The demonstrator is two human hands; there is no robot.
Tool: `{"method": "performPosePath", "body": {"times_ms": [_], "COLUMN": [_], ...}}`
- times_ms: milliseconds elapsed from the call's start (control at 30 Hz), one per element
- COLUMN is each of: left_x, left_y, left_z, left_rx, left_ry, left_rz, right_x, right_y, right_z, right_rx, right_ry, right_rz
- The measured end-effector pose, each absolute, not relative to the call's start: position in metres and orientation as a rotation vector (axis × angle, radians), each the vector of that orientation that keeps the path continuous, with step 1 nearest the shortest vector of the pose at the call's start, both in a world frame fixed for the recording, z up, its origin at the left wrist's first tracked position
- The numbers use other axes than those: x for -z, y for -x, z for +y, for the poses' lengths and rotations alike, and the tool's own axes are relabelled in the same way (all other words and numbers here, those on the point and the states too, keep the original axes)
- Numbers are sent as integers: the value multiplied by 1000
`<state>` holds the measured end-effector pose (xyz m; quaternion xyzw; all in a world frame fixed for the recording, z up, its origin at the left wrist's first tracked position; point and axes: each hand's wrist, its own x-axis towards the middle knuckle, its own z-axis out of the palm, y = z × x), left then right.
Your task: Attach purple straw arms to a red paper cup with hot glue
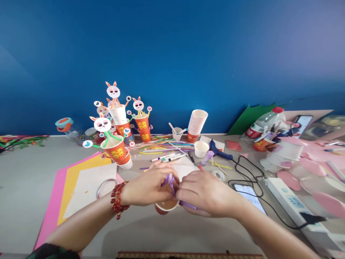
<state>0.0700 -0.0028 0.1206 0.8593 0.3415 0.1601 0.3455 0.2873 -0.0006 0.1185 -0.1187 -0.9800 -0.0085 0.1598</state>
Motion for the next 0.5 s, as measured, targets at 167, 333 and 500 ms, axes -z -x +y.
{"method": "performPosePath", "body": {"times_ms": [167,333,500], "left_x": [-120,-118,-119], "left_y": [-72,-71,-71], "left_z": [-3,0,1], "left_rx": [-379,-405,-397], "left_ry": [-2229,-2196,-2168], "left_rz": [890,810,763], "right_x": [-116,-108,-102], "right_y": [-288,-290,-291], "right_z": [1,3,-1], "right_rx": [-84,-299,-491], "right_ry": [311,247,371], "right_rz": [-2804,-2786,-2713]}}
